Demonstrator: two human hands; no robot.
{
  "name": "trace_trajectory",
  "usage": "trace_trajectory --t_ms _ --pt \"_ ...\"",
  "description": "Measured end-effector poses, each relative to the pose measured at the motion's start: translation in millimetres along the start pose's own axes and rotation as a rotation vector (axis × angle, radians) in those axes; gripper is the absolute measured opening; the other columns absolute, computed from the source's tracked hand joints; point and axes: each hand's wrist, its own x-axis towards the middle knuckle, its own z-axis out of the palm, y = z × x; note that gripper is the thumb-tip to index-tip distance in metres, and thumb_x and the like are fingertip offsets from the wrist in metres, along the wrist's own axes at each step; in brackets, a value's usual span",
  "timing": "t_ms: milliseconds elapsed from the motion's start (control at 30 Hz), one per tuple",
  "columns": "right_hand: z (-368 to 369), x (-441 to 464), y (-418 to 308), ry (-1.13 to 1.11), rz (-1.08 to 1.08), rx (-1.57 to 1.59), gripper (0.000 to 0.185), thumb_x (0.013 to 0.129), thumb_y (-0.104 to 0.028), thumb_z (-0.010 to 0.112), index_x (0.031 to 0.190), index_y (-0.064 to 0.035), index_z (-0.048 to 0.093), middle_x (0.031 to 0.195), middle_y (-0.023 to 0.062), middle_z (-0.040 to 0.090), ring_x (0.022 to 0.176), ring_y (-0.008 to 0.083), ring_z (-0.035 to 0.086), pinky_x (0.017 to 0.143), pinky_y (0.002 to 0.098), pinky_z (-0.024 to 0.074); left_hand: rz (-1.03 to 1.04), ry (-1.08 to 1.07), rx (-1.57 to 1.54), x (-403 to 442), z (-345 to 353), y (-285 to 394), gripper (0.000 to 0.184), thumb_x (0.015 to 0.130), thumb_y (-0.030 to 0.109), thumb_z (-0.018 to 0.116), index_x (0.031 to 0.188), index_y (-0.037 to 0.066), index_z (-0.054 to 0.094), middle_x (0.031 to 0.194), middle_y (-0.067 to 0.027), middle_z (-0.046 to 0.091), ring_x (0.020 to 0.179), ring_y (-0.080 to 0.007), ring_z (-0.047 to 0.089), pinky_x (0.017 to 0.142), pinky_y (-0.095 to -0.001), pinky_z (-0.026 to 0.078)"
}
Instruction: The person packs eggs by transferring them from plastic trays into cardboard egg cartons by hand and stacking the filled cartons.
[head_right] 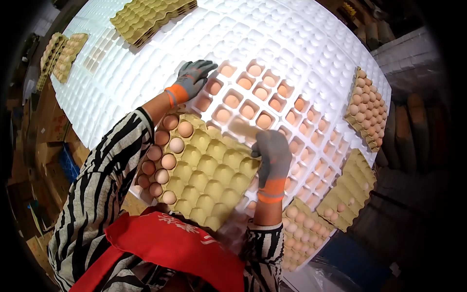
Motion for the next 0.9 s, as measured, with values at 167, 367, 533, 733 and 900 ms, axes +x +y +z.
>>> trace_trajectory --t_ms 167,367,533,733,900 --pt "5 -49 9 0.097 -0.082 0.081 0.023 0.101 -0.022 0.061 0.105 0.0004 0.062 0.078 0.0043 0.061 0.065 0.0103 0.058 0.059 0.0239 0.0469 -0.245 0.206 -0.658 -57 -65 -25 0.037 0.103 0.023 0.056 0.137 0.010 0.060 0.135 -0.0090 0.062 0.127 -0.0202 0.055 0.109 -0.0345 0.042" --pt "141 -144 24 -0.906 0.065 -0.075 0.032 0.092 -0.017 0.070 0.123 -0.0075 0.067 0.092 0.0036 0.068 0.078 0.0134 0.059 0.069 0.0285 0.0500 -0.258 0.049 -0.671 -133 -211 -112 0.041 0.106 0.028 0.049 0.138 0.005 0.058 0.132 -0.0104 0.065 0.122 -0.0197 0.059 0.107 -0.0344 0.044" --pt "144 -162 54 -0.657 -0.476 -0.495 0.028 0.086 -0.019 0.072 0.112 -0.0110 0.065 0.096 0.0087 0.066 0.085 0.0279 0.063 0.073 0.0393 0.0515 -0.205 -0.143 -0.432 -200 -263 -50 0.035 0.102 0.023 0.058 0.130 0.004 0.063 0.124 -0.0067 0.067 0.113 -0.0149 0.061 0.102 -0.0342 0.048" --pt "113 -190 75 -0.476 -0.630 -0.940 0.045 0.081 -0.027 0.077 0.120 -0.0102 0.062 0.105 0.0112 0.065 0.093 0.0330 0.062 0.081 0.0432 0.0511 0.175 -0.259 -0.469 -295 -185 23 0.048 0.073 0.022 0.087 0.116 0.010 0.070 0.112 -0.0102 0.067 0.103 -0.0280 0.064 0.087 -0.0402 0.051" --pt "131 -207 104 -0.326 -0.603 -0.965 0.046 0.078 -0.022 0.076 0.119 -0.0071 0.064 0.110 0.0170 0.065 0.098 0.0380 0.061 0.085 0.0458 0.0494 0.404 -0.276 0.105 -319 -111 59 0.037 0.079 0.014 0.064 0.116 0.014 0.065 0.107 -0.0062 0.062 0.090 -0.0254 0.062 0.077 -0.0396 0.051"
